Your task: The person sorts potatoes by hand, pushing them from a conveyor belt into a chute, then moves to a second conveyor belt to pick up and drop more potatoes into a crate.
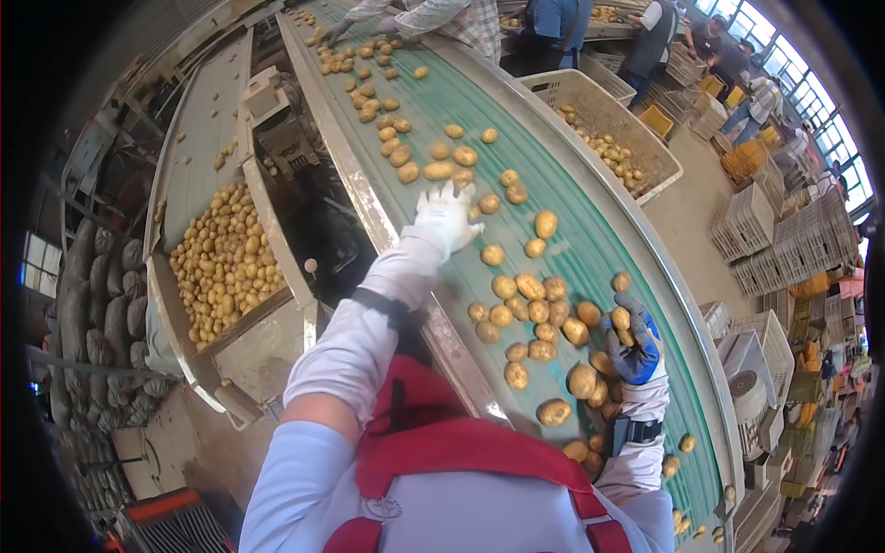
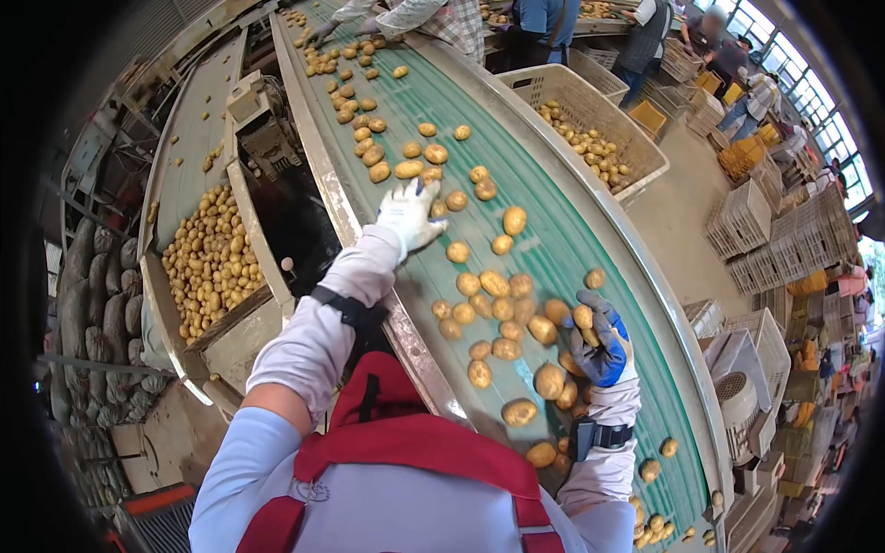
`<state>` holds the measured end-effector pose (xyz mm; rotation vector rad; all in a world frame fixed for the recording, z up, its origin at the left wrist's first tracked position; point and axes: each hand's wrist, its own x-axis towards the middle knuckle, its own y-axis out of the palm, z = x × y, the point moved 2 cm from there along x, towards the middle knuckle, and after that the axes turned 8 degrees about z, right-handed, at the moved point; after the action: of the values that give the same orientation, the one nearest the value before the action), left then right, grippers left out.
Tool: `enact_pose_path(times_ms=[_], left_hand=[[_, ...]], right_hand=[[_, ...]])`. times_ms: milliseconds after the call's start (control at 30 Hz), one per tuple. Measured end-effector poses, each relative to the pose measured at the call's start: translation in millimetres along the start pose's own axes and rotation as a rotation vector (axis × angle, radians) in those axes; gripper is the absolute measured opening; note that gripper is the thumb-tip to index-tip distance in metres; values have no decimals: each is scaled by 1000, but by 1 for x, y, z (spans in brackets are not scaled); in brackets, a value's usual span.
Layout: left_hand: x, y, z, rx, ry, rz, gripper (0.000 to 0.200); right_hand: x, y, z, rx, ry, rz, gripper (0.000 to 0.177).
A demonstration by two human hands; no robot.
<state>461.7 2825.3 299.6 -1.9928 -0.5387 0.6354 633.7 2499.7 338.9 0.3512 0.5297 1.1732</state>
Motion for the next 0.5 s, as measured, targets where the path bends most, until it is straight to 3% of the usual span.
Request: enact_pose_path(times_ms=[67, 100, 167, 200, 267, 333, 367, 400, 433, 467, 500], left_hand=[[-4, 18, -15, 354, -20, 88, 68], [-7, 29, -18, 313, 118, 164, 67], [-31, 34, -43, 186, 403, 286, 62], [-47, 38, -48, 25, 551, 280, 60], [-83, 27, -63, -511, 567, 442, 60], [-108, 44, -66, -1287, 483, 443, 56], [-113, 47, -69, -1294, 480, 446, 56], [-116, 49, -70, -1684, 316, 448, 54], [-119, 48, -70, -2060, 129, 432, 51], [-128, 39, -67, -2361, 130, 586, 50], [-134, 40, -65, -2376, 181, 528, 48]], right_hand=[[9, -8, -14, 82, -160, -18, 51], [13, -7, -13, 331, -94, 131, 53], [20, 9, -11, 357, -65, 59, 54], [23, 19, -11, 376, -37, -18, 55], [33, 39, -9, 355, -38, -3, 59], [40, 57, -7, 118, -49, 98, 61], [44, 80, -6, -67, -17, 87, 58], [45, 85, -11, -344, 59, 66, 53], [52, 99, -10, -702, -127, 234, 52], [59, 115, -10, -1054, -324, 405, 51], [65, 128, -10, -1202, -391, 456, 53]])
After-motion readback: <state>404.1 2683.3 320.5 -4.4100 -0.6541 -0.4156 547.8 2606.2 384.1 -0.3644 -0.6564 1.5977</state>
